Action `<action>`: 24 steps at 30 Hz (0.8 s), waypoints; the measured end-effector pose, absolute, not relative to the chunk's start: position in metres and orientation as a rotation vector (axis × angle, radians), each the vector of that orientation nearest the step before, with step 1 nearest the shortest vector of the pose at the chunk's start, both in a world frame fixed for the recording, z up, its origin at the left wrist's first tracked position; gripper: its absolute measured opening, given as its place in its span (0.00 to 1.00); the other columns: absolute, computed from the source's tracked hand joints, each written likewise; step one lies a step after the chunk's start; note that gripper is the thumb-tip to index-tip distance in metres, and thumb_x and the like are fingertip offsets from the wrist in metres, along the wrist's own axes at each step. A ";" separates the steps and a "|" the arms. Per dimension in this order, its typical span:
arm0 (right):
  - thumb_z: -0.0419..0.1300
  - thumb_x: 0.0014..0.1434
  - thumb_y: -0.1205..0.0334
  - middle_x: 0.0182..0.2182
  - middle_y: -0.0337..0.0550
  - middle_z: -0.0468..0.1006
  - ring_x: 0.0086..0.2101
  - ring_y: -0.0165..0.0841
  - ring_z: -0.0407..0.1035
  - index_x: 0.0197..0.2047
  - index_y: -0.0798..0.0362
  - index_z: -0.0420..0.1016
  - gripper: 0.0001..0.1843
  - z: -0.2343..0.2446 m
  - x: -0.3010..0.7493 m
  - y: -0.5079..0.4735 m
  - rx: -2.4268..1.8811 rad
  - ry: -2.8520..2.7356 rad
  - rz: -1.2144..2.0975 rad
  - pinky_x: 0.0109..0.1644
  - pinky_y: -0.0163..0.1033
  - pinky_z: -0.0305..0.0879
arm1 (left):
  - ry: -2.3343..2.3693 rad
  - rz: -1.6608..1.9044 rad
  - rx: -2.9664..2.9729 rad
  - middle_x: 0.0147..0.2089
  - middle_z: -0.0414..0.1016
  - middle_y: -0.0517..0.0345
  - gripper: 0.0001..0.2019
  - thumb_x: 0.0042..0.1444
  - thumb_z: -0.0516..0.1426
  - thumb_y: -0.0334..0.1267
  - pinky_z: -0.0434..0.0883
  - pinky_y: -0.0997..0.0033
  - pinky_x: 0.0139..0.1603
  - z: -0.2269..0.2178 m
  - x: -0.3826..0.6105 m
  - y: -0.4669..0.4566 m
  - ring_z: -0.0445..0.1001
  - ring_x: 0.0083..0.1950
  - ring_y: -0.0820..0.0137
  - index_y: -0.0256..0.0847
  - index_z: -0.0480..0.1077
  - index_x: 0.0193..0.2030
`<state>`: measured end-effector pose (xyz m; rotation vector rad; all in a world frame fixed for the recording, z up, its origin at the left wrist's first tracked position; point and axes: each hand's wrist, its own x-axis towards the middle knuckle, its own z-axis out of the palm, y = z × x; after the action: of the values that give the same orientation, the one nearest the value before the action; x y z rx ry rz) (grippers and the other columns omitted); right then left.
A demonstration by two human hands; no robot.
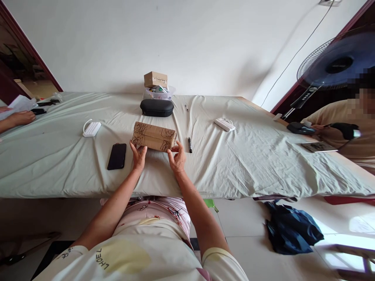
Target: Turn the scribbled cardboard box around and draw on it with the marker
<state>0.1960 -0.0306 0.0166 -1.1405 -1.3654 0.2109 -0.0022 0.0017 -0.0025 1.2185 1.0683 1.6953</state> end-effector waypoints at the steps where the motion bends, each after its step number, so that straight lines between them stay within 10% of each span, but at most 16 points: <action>1: 0.60 0.64 0.38 0.37 0.43 0.77 0.33 0.34 0.72 0.70 0.49 0.63 0.38 0.018 0.196 -0.032 -1.128 -1.373 0.242 0.30 0.37 0.65 | 1.064 1.728 1.199 0.82 0.44 0.35 0.58 0.59 0.67 0.58 0.72 0.55 0.67 -0.002 -0.003 0.002 0.66 0.74 0.51 0.49 0.30 0.81; 9: 0.61 0.62 0.35 0.26 0.33 0.75 0.25 0.33 0.69 0.74 0.50 0.61 0.44 0.020 0.198 -0.035 -1.068 -1.452 0.420 0.36 0.41 0.72 | 0.990 1.769 1.218 0.76 0.59 0.33 0.65 0.53 0.68 0.65 0.77 0.56 0.64 0.003 -0.006 0.001 0.74 0.68 0.52 0.46 0.28 0.81; 15: 0.53 0.66 0.32 0.24 0.36 0.76 0.24 0.36 0.73 0.58 0.49 0.72 0.32 0.018 0.198 -0.033 -1.138 -1.359 0.454 0.35 0.44 0.73 | 0.809 1.789 1.179 0.78 0.55 0.36 0.63 0.53 0.73 0.49 0.73 0.56 0.67 0.012 -0.006 -0.005 0.71 0.70 0.54 0.52 0.30 0.80; 24: 0.55 0.61 0.24 0.26 0.37 0.81 0.25 0.34 0.75 0.53 0.48 0.67 0.36 0.014 0.190 -0.028 -1.115 -1.443 0.723 0.31 0.38 0.69 | 0.864 1.694 1.261 0.71 0.67 0.37 0.50 0.49 0.73 0.52 0.75 0.58 0.65 0.005 0.005 -0.004 0.71 0.71 0.52 0.44 0.55 0.74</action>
<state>0.1901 -0.0278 0.0135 -1.1153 -1.4431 0.7229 0.0051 -0.0036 0.0050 1.2610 0.8642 1.6939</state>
